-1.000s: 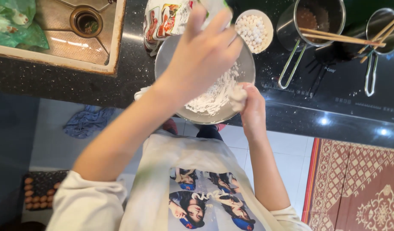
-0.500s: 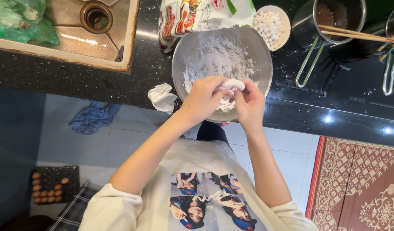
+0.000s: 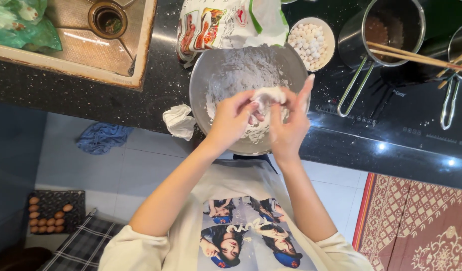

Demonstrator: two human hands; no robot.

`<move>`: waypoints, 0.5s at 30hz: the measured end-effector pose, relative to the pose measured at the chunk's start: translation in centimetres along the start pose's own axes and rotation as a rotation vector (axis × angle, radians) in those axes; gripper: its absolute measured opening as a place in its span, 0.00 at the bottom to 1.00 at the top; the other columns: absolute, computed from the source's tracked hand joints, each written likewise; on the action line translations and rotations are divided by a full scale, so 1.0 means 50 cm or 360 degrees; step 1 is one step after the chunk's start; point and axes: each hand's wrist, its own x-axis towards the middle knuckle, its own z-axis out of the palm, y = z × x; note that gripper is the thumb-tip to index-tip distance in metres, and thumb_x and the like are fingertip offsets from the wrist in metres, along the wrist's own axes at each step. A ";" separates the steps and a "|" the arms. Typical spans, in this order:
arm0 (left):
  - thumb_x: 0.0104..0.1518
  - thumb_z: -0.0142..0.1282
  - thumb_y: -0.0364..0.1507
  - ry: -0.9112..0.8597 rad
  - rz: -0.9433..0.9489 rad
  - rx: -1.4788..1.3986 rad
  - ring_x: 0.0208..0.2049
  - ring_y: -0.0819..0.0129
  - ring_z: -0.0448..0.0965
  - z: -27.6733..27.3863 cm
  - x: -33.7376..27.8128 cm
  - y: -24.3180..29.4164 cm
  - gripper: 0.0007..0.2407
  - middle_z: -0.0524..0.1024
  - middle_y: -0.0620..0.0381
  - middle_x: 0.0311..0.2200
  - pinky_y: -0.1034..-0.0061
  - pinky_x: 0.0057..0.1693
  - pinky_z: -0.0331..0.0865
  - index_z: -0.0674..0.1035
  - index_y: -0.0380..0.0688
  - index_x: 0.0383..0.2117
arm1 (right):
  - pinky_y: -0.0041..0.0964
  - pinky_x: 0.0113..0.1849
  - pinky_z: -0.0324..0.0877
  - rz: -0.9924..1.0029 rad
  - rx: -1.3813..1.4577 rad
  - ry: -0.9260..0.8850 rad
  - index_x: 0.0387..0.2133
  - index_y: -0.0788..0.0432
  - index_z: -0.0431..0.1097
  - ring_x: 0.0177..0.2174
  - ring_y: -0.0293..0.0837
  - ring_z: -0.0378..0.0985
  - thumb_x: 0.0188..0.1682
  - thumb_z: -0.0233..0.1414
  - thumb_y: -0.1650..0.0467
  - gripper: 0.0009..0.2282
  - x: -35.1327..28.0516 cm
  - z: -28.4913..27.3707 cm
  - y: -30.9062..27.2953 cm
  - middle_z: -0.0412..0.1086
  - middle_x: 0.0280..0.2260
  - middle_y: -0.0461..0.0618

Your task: Kneading and shaping dough balls in a mixing bowl.

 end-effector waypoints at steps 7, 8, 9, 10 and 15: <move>0.53 0.67 0.27 0.0469 0.0400 0.0597 0.31 0.70 0.77 -0.003 0.022 -0.043 0.08 0.76 0.55 0.29 0.75 0.38 0.71 0.83 0.31 0.27 | 0.42 0.58 0.61 -0.0642 -0.0168 -0.0373 0.62 0.69 0.57 0.59 0.58 0.65 0.46 0.54 0.80 0.27 0.017 -0.002 0.025 0.60 0.59 0.73; 0.60 0.62 0.26 0.0469 0.0642 0.0669 0.37 0.68 0.74 -0.004 0.020 -0.049 0.06 0.75 0.54 0.36 0.73 0.44 0.69 0.84 0.34 0.28 | 0.39 0.57 0.65 -0.0456 -0.0094 -0.0438 0.62 0.67 0.59 0.57 0.53 0.70 0.47 0.56 0.79 0.27 0.024 -0.004 0.046 0.65 0.58 0.67; 0.67 0.57 0.25 0.0461 0.0883 0.0739 0.43 0.65 0.71 -0.006 0.019 -0.056 0.08 0.73 0.53 0.42 0.71 0.49 0.68 0.85 0.36 0.30 | 0.37 0.56 0.68 -0.0270 -0.0021 -0.0504 0.62 0.66 0.61 0.54 0.48 0.75 0.48 0.59 0.79 0.27 0.030 -0.006 0.066 0.70 0.56 0.60; 0.67 0.57 0.25 0.0468 0.0884 0.0737 0.43 0.65 0.71 -0.005 0.013 -0.041 0.08 0.73 0.53 0.42 0.71 0.49 0.68 0.85 0.36 0.30 | 0.37 0.56 0.68 -0.0273 -0.0020 -0.0510 0.62 0.66 0.61 0.54 0.48 0.75 0.48 0.59 0.79 0.27 0.036 -0.009 0.082 0.70 0.56 0.60; 0.54 0.66 0.31 0.0440 0.0696 0.0808 0.42 0.71 0.77 0.005 -0.011 0.069 0.11 0.75 0.55 0.42 0.75 0.44 0.70 0.80 0.37 0.36 | 0.33 0.52 0.72 0.0060 0.0538 -0.0482 0.52 0.67 0.71 0.47 0.39 0.76 0.55 0.52 0.82 0.13 0.061 -0.018 0.145 0.74 0.47 0.51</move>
